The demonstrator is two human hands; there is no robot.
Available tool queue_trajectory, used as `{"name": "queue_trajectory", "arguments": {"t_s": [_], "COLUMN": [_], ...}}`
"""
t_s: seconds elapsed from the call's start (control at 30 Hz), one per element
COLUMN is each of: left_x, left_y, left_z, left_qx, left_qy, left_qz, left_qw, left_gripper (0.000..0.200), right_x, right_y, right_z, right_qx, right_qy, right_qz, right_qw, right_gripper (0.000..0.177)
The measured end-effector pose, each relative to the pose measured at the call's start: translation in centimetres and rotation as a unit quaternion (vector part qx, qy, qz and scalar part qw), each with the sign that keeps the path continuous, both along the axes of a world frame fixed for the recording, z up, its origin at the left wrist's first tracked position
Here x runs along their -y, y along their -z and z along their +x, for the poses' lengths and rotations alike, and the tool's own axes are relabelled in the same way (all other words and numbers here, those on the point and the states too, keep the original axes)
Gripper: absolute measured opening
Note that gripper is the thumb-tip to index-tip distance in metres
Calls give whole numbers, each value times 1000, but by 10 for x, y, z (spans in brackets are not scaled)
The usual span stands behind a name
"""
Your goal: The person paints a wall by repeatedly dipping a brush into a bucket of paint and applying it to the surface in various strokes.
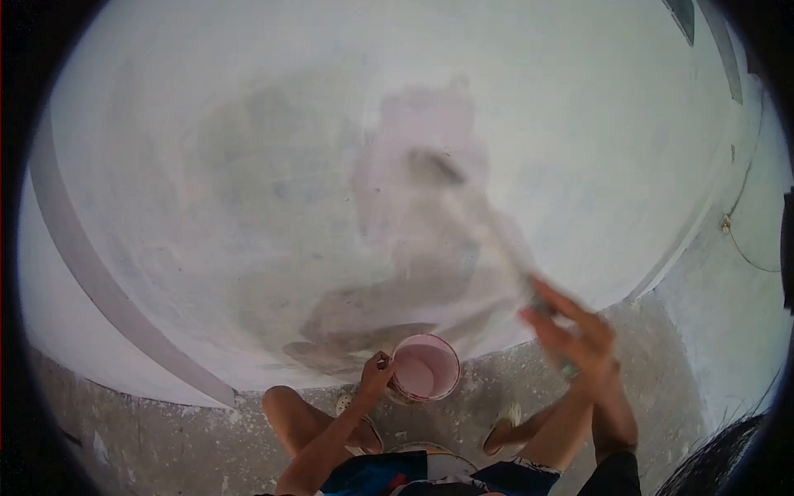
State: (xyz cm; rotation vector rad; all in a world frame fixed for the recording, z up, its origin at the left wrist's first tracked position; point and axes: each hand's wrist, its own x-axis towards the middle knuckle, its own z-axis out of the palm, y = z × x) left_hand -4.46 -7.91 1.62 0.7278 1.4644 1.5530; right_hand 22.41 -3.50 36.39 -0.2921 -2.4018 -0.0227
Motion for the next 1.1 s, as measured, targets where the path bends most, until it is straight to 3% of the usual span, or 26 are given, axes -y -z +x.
{"name": "queue_trajectory", "arguments": {"t_s": [0.1, 0.17, 0.3, 0.43, 0.47, 0.57, 0.67, 0.77, 0.83, 0.87, 0.9, 0.93, 0.97, 1.03, 1.1], "left_x": [19, 32, 68, 95, 99, 97, 104, 97, 96, 97, 98, 96, 91, 88, 85], "left_y": [7, -9, 12, 44, 46, 17, 27, 40, 48, 53, 62, 71, 76, 74, 82], "left_z": [-2, 6, 35, 71, 80, 109, 114, 114, 109, 107, 106, 104, 100, 103, 111], "left_qx": [-75, -63, 27, 83, 102, 160, 141, 160, 173, 186, 183, 177, 170, 138, 112], "left_qy": [-2, -27, -158, -265, -301, -390, -310, -313, -297, -282, -279, -283, -285, -291, -297], "left_qz": [0, -9, -3, 8, 5, 5, 8, 11, 14, 13, 13, 6, -1, -12, -28], "left_qw": [997, 998, 987, 961, 948, 907, 940, 936, 939, 941, 942, 943, 943, 947, 948], "left_gripper": [18, 18, 17, 16, 16, 13, 13, 14, 14, 14, 14, 11, 9, 11, 14], "right_x": [0, 2, -35, -52, -53, -44, -36, -40, -45, -45, -40, -34, -47, -42, -38], "right_y": [48, 62, 84, 28, 9, -38, -65, -66, -43, -36, -20, -4, 19, 36, 42], "right_z": [2, -3, -17, -16, -11, -10, -9, -11, -14, -15, -13, -18, -17, -20, -23], "right_qx": [70, 251, 200, 62, 81, -15, -66, -109, -77, -31, 38, 81, 99, 120, 196], "right_qy": [-100, -90, -115, -128, -119, -129, -123, -104, -93, -95, -80, -55, -118, -140, -187], "right_qz": [-100, -214, -229, -179, -162, -68, -7, 65, 100, 171, 86, -79, 157, 133, 19], "right_qw": [987, 940, 946, 973, 976, 989, 990, 986, 988, 980, 992, 992, 976, 974, 962], "right_gripper": [56, 63, 48, 38, 52, 42, 41, 38, 34, 36, 43, 49, 49, 49, 48]}}
